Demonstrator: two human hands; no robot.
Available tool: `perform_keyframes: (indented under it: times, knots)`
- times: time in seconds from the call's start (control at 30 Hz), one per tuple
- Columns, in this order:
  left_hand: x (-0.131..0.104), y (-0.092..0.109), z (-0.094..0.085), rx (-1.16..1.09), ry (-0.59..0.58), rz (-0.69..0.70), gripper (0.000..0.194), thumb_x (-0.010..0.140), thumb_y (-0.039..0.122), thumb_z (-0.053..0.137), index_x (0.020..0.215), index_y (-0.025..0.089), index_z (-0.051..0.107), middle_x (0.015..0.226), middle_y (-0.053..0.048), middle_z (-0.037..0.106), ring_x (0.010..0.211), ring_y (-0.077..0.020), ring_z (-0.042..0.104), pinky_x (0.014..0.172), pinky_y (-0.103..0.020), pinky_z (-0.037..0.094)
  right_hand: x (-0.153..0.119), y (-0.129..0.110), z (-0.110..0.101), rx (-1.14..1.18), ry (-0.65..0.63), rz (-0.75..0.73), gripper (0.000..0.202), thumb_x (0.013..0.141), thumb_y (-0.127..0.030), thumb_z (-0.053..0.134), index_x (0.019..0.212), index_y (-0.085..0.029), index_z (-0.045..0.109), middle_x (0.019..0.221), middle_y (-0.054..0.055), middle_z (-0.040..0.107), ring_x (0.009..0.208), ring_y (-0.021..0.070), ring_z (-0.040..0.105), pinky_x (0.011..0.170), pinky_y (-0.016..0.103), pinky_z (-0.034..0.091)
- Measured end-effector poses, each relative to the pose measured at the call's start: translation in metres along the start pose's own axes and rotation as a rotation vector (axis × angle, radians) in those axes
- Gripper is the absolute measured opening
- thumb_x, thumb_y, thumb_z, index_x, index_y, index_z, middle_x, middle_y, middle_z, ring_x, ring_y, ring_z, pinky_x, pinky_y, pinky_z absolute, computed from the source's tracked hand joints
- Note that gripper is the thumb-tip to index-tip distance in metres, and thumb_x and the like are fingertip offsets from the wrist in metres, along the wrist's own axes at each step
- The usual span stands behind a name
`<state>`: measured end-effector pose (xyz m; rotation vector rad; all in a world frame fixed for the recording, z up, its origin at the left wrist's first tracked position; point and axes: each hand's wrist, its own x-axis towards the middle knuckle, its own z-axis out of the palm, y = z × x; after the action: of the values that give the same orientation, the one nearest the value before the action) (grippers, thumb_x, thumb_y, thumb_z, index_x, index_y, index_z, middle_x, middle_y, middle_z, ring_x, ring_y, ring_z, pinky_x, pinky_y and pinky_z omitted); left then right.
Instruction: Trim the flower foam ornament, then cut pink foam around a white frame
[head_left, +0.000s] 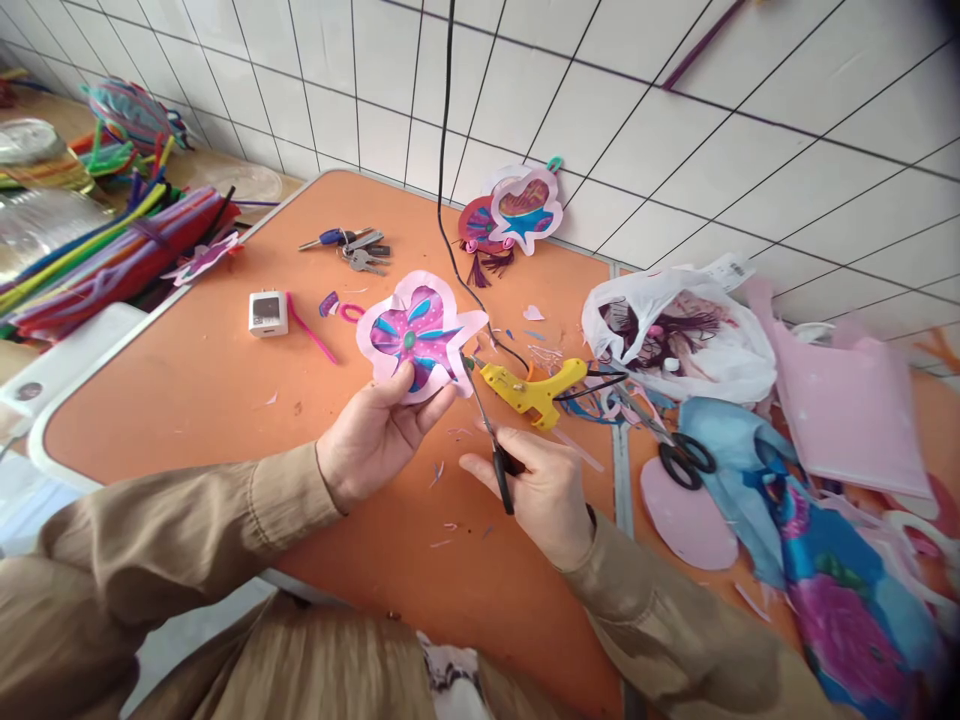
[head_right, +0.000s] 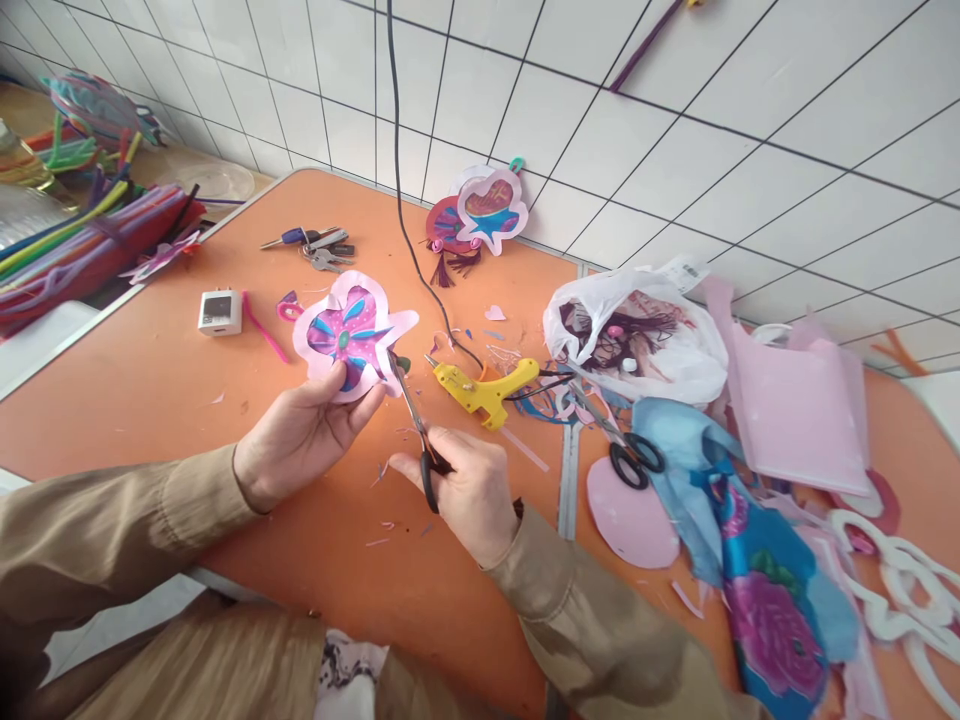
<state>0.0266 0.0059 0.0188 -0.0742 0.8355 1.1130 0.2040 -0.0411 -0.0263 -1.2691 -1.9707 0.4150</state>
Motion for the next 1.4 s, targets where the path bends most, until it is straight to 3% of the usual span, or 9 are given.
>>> perform_keyframes:
  times: [0.17, 0.27, 0.4, 0.63, 0.87, 1.13, 1.27, 1.4]
  knots:
    - [0.0, 0.0, -0.001, -0.003, 0.001, -0.012, 0.029, 0.103, 0.012, 0.048, 0.082, 0.013, 0.067, 0.078, -0.002, 0.075, 0.073, -0.0109, 0.074, 0.09, -0.027, 0.062, 0.001, -0.002, -0.001, 0.046, -0.023, 0.039, 0.032, 0.093, -0.046, 0.067, 0.084, -0.017, 0.073, 0.055, -0.001, 0.057, 0.049, 0.0119, 0.05, 0.05, 0.024, 0.043]
    - [0.001, 0.0, -0.004, -0.001, -0.02, -0.014, 0.027, 0.102, 0.01, 0.049, 0.083, 0.013, 0.068, 0.08, -0.003, 0.075, 0.076, -0.012, 0.074, 0.092, -0.028, 0.062, 0.003, -0.004, -0.005, 0.097, -0.104, 0.078, 0.038, 0.091, -0.055, 0.065, 0.081, -0.018, 0.072, 0.055, 0.001, 0.058, 0.049, 0.0135, 0.051, 0.048, 0.026, 0.043]
    - [0.003, -0.001, -0.006, -0.005, -0.056, -0.011, 0.025, 0.101, 0.01, 0.051, 0.082, 0.013, 0.067, 0.081, -0.004, 0.075, 0.078, -0.0132, 0.075, 0.095, -0.031, 0.061, 0.003, -0.005, -0.008, 0.156, -0.161, 0.097, 0.04, 0.089, -0.056, 0.065, 0.094, -0.017, 0.074, 0.06, 0.002, 0.062, 0.052, 0.0148, 0.056, 0.052, 0.026, 0.047]
    - [0.002, -0.001, -0.005, 0.002, -0.047, -0.028, 0.029, 0.103, 0.012, 0.048, 0.081, 0.013, 0.067, 0.078, -0.002, 0.076, 0.074, -0.0113, 0.075, 0.089, -0.027, 0.063, 0.002, -0.002, -0.005, 0.077, -0.098, 0.081, 0.039, 0.091, -0.055, 0.065, 0.086, -0.017, 0.074, 0.056, -0.001, 0.057, 0.05, 0.0123, 0.052, 0.051, 0.024, 0.043]
    - [0.004, -0.002, -0.011, -0.003, -0.109, -0.026, 0.012, 0.095, 0.009, 0.062, 0.085, 0.014, 0.067, 0.078, -0.001, 0.075, 0.077, -0.0125, 0.076, 0.089, -0.027, 0.063, 0.0, 0.002, -0.003, 0.016, -0.091, 0.065, 0.032, 0.087, -0.047, 0.074, 0.071, -0.02, 0.068, 0.055, -0.001, 0.055, 0.051, 0.012, 0.049, 0.051, 0.024, 0.041]
    - [0.005, -0.002, -0.01, 0.008, -0.085, -0.002, 0.019, 0.097, 0.009, 0.058, 0.082, 0.013, 0.068, 0.078, -0.002, 0.076, 0.077, -0.0125, 0.075, 0.096, -0.031, 0.061, 0.003, -0.003, -0.005, 0.002, -0.057, 0.029, 0.042, 0.091, -0.055, 0.066, 0.067, -0.02, 0.065, 0.054, 0.0, 0.057, 0.049, 0.0125, 0.05, 0.049, 0.026, 0.041]
    - [0.004, -0.002, -0.008, 0.021, -0.064, -0.003, 0.03, 0.102, 0.013, 0.049, 0.079, 0.012, 0.068, 0.078, -0.003, 0.076, 0.076, -0.0127, 0.076, 0.088, -0.028, 0.063, 0.002, -0.002, -0.004, -0.004, -0.023, 0.005, 0.041, 0.093, -0.052, 0.065, 0.068, -0.019, 0.066, 0.054, 0.0, 0.056, 0.048, 0.0124, 0.051, 0.049, 0.025, 0.041]
    - [0.005, -0.002, -0.01, 0.013, -0.106, -0.001, 0.022, 0.1, 0.012, 0.055, 0.083, 0.014, 0.069, 0.08, -0.003, 0.077, 0.079, -0.0136, 0.076, 0.09, -0.028, 0.063, 0.002, -0.001, -0.003, -0.016, -0.017, 0.007, 0.036, 0.094, -0.05, 0.065, 0.077, -0.018, 0.07, 0.056, 0.0, 0.059, 0.049, 0.0124, 0.052, 0.05, 0.025, 0.043]
